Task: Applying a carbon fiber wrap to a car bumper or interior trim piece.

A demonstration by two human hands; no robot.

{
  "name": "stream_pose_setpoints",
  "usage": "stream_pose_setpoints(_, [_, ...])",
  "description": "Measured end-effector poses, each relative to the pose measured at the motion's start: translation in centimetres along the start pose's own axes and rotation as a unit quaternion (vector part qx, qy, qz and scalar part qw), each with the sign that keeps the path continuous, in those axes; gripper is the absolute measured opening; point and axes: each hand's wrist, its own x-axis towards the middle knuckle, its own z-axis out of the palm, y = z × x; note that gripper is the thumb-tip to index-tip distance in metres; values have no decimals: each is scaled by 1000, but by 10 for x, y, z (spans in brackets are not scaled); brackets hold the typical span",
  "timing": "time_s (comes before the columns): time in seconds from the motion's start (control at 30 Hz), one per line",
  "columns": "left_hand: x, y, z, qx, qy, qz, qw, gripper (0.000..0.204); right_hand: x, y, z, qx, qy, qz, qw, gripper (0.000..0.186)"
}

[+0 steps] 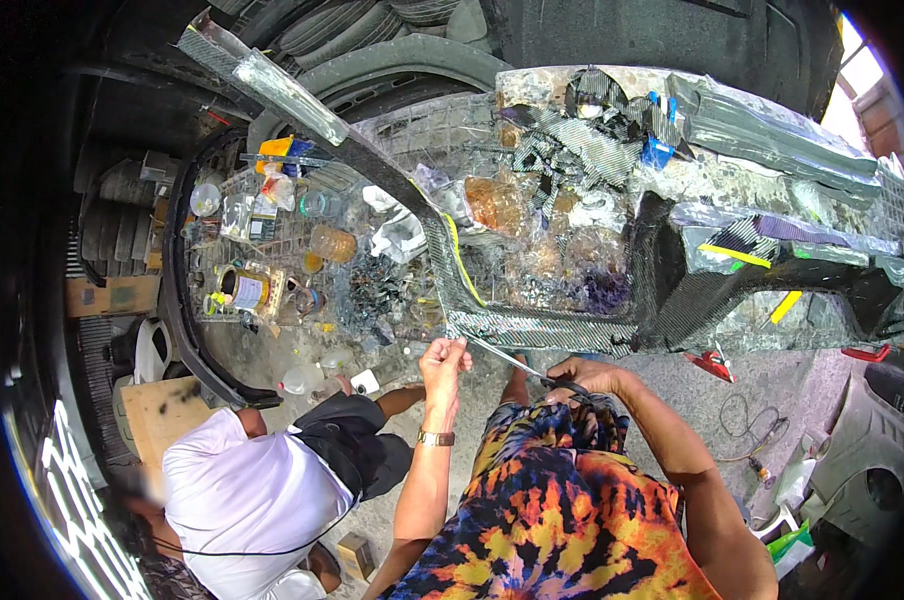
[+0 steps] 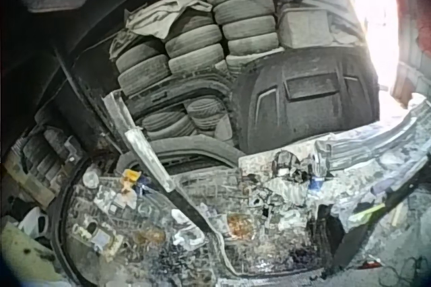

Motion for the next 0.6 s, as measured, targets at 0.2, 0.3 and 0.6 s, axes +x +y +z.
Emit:
stream_pose_setpoints(0.2, [1, -2, 1, 10, 13, -7, 1000, 17, 7, -1, 4, 15, 12, -8, 1000, 36])
stream_pose_setpoints(0.3, [3, -3, 1, 12, 13, -10, 1000, 17, 7, 0, 7, 19, 21, -18, 999, 33])
stream_pose_setpoints(0.6, [-1, -4, 0, 4, 23, -15, 1000, 16, 2, -4, 16, 25, 33, -31, 999, 33])
